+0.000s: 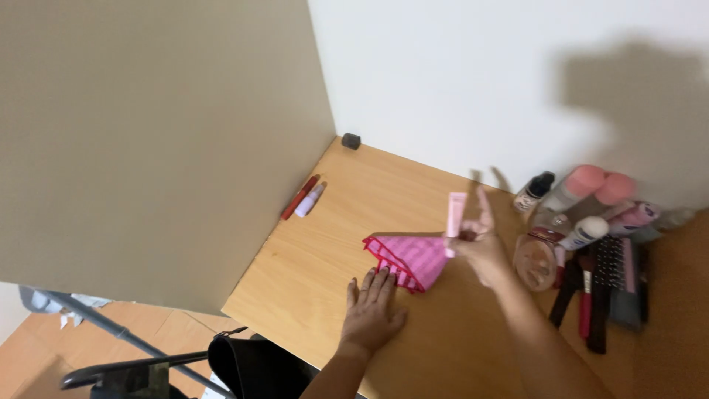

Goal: Organizing and cleaning cosmetic bottles and makeup items on a bedroom shelf.

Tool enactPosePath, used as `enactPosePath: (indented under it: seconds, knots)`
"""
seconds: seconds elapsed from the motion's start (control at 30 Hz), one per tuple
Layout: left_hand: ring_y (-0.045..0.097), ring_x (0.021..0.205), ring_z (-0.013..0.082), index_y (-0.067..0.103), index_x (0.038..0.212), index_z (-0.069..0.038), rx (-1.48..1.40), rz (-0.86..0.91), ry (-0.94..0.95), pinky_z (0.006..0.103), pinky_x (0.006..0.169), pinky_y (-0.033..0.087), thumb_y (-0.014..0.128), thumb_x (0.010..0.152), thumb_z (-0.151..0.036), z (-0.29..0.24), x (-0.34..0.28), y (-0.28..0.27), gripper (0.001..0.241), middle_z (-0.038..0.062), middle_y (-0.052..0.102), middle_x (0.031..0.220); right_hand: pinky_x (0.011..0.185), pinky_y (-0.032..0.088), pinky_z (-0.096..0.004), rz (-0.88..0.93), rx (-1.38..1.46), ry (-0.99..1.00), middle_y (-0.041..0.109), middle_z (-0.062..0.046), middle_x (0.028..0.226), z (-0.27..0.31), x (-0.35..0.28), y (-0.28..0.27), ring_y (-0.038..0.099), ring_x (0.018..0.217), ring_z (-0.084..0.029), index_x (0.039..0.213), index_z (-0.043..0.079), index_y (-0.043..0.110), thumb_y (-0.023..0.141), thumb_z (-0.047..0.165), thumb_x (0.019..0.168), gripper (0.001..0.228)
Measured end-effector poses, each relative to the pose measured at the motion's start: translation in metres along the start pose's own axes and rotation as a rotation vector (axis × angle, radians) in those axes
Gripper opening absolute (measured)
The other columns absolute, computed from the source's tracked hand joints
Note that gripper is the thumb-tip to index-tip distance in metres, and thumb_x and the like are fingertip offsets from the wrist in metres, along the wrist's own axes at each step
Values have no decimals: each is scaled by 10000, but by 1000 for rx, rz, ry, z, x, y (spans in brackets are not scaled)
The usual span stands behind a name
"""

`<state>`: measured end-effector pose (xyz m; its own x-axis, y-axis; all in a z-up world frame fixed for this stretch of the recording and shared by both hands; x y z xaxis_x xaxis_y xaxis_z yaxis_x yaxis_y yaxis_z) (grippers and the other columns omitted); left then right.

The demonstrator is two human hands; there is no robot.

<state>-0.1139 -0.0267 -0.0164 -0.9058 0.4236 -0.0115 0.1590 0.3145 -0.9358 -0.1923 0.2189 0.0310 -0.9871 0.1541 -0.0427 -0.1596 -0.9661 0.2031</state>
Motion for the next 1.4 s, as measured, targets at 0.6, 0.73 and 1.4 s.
enactPosePath:
  seconds: [0.6, 0.73, 1.4]
  knots:
    - [183, 1542, 222, 330, 1558, -183, -2, 33, -90, 566, 1231, 54, 616, 898, -524, -3, 1, -7, 796, 31, 278, 1651, 766, 544, -384, -324, -1013, -218, 746, -161, 952, 93, 7, -139, 726, 851, -252, 1087, 23, 701, 741, 132, 916, 207]
    - [188, 1539, 226, 330, 1556, -180, 12, 45, -96, 569, 1229, 55, 622, 891, -525, -2, 1, -7, 804, 31, 278, 1650, 777, 545, -406, -326, -1063, -113, 754, -175, 956, 95, 17, -140, 733, 858, -287, 1052, 20, 699, 729, 125, 926, 167]
    - [200, 1535, 234, 328, 1556, -202, 27, 30, -87, 576, 1220, 60, 642, 873, -524, 2, 2, 0, 817, 32, 278, 1648, 816, 560, -438, -358, -1149, -129, 749, -166, 1005, 91, 32, -151, 733, 920, -324, 1096, 76, 727, 726, 131, 919, 185]
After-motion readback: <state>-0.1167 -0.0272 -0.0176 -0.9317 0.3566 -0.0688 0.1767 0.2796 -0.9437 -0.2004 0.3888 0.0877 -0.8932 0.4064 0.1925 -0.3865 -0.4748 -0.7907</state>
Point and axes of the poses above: each hand's wrist, its own x-axis towards the middle knuckle, its own y-axis out of the palm, z = x × y, the point moved 9 cm from there along x, towards the middle knuckle
